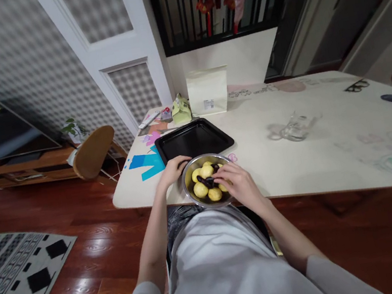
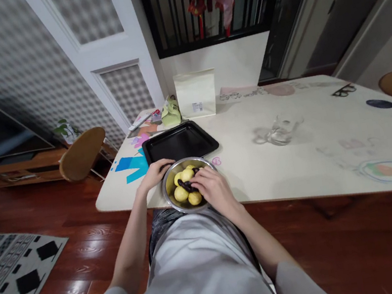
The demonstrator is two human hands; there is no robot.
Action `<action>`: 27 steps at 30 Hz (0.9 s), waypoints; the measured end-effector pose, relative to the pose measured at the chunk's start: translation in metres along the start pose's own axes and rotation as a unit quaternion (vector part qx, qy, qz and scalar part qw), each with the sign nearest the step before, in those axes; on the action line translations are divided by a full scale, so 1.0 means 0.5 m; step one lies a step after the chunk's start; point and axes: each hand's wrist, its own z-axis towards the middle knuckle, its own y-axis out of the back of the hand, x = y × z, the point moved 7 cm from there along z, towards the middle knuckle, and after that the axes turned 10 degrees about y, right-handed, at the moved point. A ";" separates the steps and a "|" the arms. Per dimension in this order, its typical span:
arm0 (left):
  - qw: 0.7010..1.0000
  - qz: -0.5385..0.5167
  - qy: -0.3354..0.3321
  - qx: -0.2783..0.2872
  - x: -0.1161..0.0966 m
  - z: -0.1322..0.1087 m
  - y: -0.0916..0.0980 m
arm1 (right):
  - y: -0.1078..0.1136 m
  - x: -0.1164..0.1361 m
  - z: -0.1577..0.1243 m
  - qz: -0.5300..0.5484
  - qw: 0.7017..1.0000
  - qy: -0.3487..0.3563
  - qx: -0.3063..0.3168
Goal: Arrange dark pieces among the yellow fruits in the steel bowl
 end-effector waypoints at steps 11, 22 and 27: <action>0.996 -0.030 -0.075 -0.030 -0.166 -0.120 -0.009 | -0.024 0.009 -0.006 -0.014 1.000 -0.027 -0.007; 0.997 0.003 -0.069 -0.034 -0.171 -0.128 -0.025 | -0.002 0.009 -0.017 -0.006 0.999 -0.029 -0.016; 0.994 -0.001 -0.071 -0.079 -0.172 -0.130 -0.004 | 0.017 -0.006 -0.025 -0.017 0.998 -0.050 -0.028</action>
